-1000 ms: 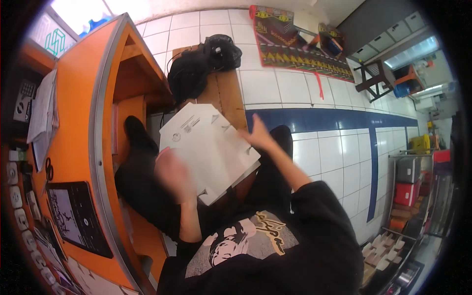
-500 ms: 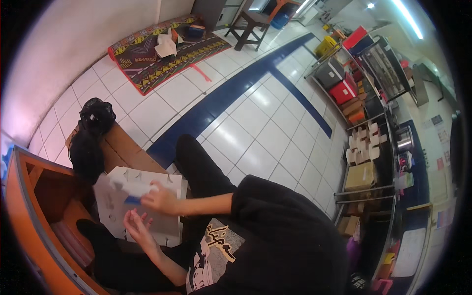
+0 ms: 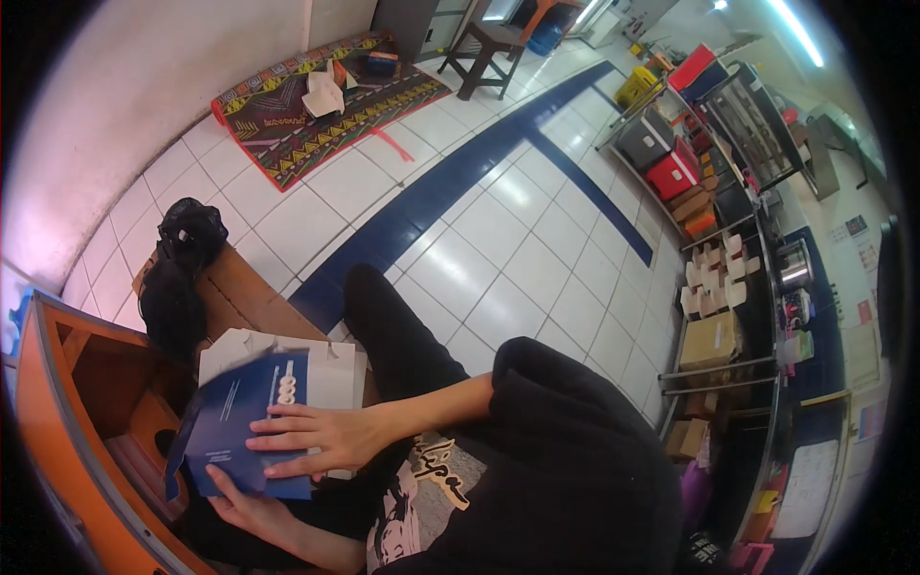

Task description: The person assembles cardboard food boxes by hand, folding the pre-cut flaps and sliding segments together to form the container shape.

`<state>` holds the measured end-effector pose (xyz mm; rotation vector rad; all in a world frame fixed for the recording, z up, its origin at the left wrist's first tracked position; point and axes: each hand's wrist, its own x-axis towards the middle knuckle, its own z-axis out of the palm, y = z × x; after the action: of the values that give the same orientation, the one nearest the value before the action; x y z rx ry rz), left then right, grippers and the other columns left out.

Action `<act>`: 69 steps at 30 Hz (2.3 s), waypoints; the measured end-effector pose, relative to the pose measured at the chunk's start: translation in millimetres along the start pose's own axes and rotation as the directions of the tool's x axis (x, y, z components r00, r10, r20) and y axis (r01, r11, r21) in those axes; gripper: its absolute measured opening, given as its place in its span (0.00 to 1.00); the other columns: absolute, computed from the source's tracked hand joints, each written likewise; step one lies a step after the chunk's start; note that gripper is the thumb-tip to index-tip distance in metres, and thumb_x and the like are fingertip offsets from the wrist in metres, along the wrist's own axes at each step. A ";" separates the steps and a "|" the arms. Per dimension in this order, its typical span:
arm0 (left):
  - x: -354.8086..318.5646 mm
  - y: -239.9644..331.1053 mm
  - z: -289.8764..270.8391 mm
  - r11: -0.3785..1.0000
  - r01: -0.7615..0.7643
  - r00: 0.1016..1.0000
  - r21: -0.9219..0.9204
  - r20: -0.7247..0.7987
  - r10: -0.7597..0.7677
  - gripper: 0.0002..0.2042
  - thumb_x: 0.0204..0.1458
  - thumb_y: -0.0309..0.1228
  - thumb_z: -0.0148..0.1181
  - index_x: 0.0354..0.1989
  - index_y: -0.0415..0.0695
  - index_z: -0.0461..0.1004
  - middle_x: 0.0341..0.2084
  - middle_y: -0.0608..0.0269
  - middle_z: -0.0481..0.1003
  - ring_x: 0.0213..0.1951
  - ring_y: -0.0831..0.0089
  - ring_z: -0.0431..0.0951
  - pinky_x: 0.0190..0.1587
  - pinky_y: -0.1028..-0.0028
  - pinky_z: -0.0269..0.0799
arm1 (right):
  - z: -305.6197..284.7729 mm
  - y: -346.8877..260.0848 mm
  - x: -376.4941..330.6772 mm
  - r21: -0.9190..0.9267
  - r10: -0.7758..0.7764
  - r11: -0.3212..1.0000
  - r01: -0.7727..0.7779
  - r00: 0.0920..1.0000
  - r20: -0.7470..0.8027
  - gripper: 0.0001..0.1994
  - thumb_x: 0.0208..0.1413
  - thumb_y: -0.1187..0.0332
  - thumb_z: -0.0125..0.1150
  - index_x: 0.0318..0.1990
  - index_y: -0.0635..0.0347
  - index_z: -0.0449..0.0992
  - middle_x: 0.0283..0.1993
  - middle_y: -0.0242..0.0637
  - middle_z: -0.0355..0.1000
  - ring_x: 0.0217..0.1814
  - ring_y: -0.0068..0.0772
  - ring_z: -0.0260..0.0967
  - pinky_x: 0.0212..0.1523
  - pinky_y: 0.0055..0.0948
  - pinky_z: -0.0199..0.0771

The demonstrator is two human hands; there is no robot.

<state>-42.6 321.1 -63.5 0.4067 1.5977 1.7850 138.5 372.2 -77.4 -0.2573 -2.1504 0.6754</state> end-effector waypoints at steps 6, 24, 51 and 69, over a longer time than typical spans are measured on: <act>-13.3 -4.6 4.3 0.993 -0.066 0.993 -0.095 0.095 0.075 0.23 0.58 0.42 0.54 0.48 0.31 0.66 0.44 0.51 0.71 0.47 0.67 0.72 0.50 0.71 0.68 | 6.7 10.7 13.0 -0.137 -0.096 0.986 0.090 0.995 -0.038 0.31 0.45 0.64 0.64 0.59 0.56 0.64 0.67 0.52 0.51 0.66 0.61 0.49 0.61 0.58 0.54; -53.1 -20.5 37.2 0.992 -0.121 0.945 -0.046 0.300 0.129 0.21 0.60 0.33 0.50 0.57 0.31 0.59 0.53 0.47 0.65 0.53 0.63 0.69 0.55 0.68 0.68 | -16.5 -15.3 -6.1 -0.334 0.029 0.936 -0.108 0.972 -0.232 0.23 0.46 0.66 0.62 0.54 0.49 0.69 0.63 0.50 0.55 0.55 0.56 0.59 0.49 0.45 0.66; -85.2 -51.4 -6.9 0.808 0.343 0.193 0.479 0.806 -0.559 0.25 0.50 0.27 0.62 0.55 0.38 0.59 0.47 0.57 0.65 0.49 0.70 0.66 0.51 0.72 0.63 | -82.5 -24.9 -42.4 -0.030 0.310 0.925 -0.379 0.705 0.637 0.10 0.37 0.60 0.67 0.27 0.53 0.81 0.49 0.39 0.63 0.55 0.46 0.59 0.47 0.39 0.70; -40.3 -29.1 -12.1 0.995 0.005 0.739 0.101 0.670 -0.072 0.49 0.41 0.70 0.51 0.59 0.36 0.55 0.51 0.51 0.65 0.54 0.61 0.67 0.58 0.62 0.60 | -114.8 6.9 -40.3 0.741 0.794 0.586 -0.327 0.411 -0.447 0.17 0.48 0.61 0.67 0.42 0.61 0.76 0.39 0.33 0.73 0.42 0.25 0.70 0.46 0.28 0.69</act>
<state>-13.6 284.9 -85.1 0.9404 1.1422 1.2975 253.0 404.9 -51.1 -0.8654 -0.9008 1.2999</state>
